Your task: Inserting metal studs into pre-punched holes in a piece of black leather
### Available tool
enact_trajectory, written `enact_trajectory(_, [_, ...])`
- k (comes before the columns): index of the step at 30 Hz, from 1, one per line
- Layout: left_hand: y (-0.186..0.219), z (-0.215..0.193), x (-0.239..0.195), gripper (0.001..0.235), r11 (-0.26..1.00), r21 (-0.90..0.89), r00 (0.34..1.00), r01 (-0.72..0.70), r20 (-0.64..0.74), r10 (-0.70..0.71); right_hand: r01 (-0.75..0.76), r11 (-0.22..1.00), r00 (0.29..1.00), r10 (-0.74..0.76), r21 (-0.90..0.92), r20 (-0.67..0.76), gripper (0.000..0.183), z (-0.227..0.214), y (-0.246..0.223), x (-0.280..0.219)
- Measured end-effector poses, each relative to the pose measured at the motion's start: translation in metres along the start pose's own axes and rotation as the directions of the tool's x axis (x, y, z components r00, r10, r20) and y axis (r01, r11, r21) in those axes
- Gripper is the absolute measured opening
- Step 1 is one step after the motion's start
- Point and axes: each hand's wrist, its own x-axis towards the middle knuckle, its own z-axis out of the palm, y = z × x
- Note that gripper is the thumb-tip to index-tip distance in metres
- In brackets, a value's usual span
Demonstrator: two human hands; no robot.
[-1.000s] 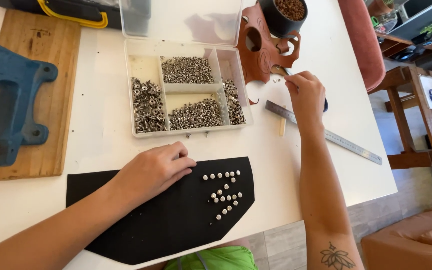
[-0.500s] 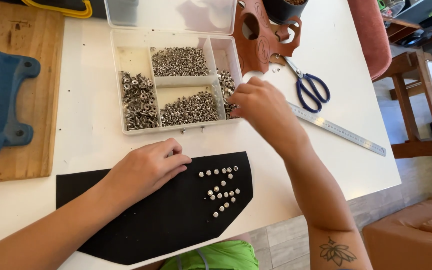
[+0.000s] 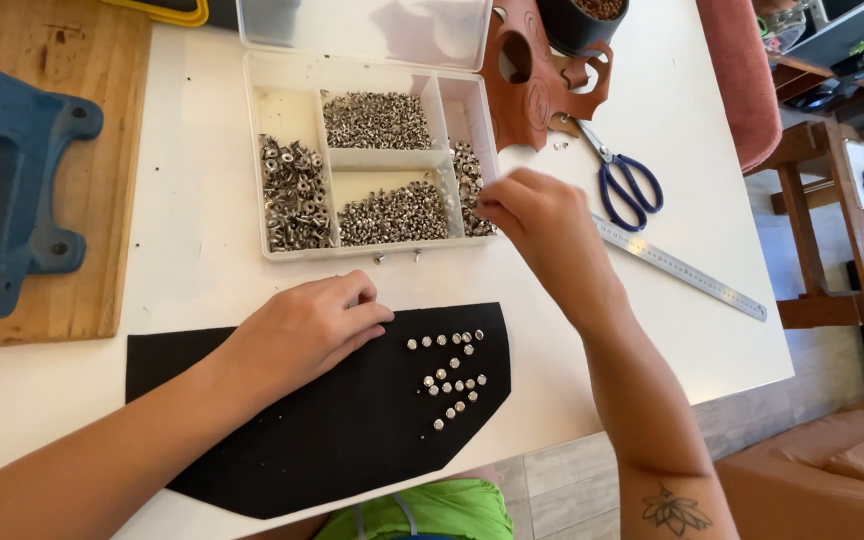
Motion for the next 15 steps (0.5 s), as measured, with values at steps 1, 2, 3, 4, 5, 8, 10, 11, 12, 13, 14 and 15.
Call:
enact_trajectory(1, [0.000, 0.000, 0.001, 0.015, 1.000, 0.000, 1.000, -0.001, -0.002, 0.001, 0.001, 1.000, 1.000, -0.001, -0.002, 0.000, 0.006, -0.006, -0.010, -0.014])
enact_trajectory(2, [0.000, 0.000, 0.000, 0.017, 1.000, 0.002, 1.000, 0.002, -0.001, -0.002, -0.032, 0.998, 0.999, 0.033, 0.053, -0.025, 0.005, -0.011, -0.020, -0.027])
enact_trajectory(3, [0.000, 0.000, 0.000, 0.018, 1.000, 0.004, 1.000, 0.004, 0.000, -0.004, -0.064, 0.992, 0.996, 0.069, 0.109, -0.048, 0.004, -0.017, -0.030, -0.041])
enact_trajectory(4, [0.000, -0.001, -0.001, 0.018, 1.000, 0.000, 1.000, 0.011, -0.002, -0.011, -0.061, 0.992, 0.997, 0.066, 0.109, -0.041, 0.004, -0.009, -0.033, -0.054])
enact_trajectory(5, [0.001, -0.001, -0.001, 0.017, 1.000, 0.003, 1.000, 0.005, -0.003, -0.005, -0.081, 0.993, 0.996, 0.084, 0.084, -0.037, 0.004, -0.001, -0.036, -0.069])
enact_trajectory(8, [-0.001, 0.001, -0.001, 0.015, 1.000, 0.009, 1.000, -0.006, 0.001, 0.006, -0.125, 0.992, 0.990, 0.127, 0.035, -0.064, 0.005, 0.022, -0.027, -0.099])
enact_trajectory(10, [-0.001, 0.001, -0.002, 0.014, 1.000, 0.015, 1.000, -0.012, 0.008, 0.012, -0.151, 0.988, 0.983, 0.152, 0.014, -0.099, 0.004, 0.028, -0.022, -0.107])
enact_trajectory(11, [0.000, 0.000, -0.002, 0.015, 1.000, 0.011, 1.000, -0.006, 0.009, 0.005, -0.173, 0.982, 0.977, 0.182, 0.080, -0.112, 0.004, 0.027, -0.023, -0.107])
enact_trajectory(12, [0.001, -0.001, -0.001, 0.016, 1.000, 0.007, 1.000, -0.001, 0.008, 0.001, -0.193, 0.970, 0.969, 0.212, 0.145, -0.124, 0.006, 0.024, -0.023, -0.107])
enact_trajectory(13, [0.001, -0.001, 0.000, 0.016, 1.000, 0.007, 1.000, -0.007, 0.009, 0.007, -0.197, 0.970, 0.968, 0.215, 0.143, -0.129, 0.006, 0.025, -0.021, -0.107])
enact_trajectory(14, [0.001, -0.001, 0.000, 0.016, 1.000, 0.011, 1.000, -0.004, 0.011, 0.004, -0.205, 0.964, 0.965, 0.228, 0.170, -0.128, 0.008, 0.026, -0.018, -0.108])
enact_trajectory(15, [0.000, -0.001, 0.000, 0.015, 1.000, 0.015, 1.000, -0.001, 0.013, 0.001, -0.213, 0.957, 0.962, 0.240, 0.197, -0.127, 0.011, 0.027, -0.016, -0.109])
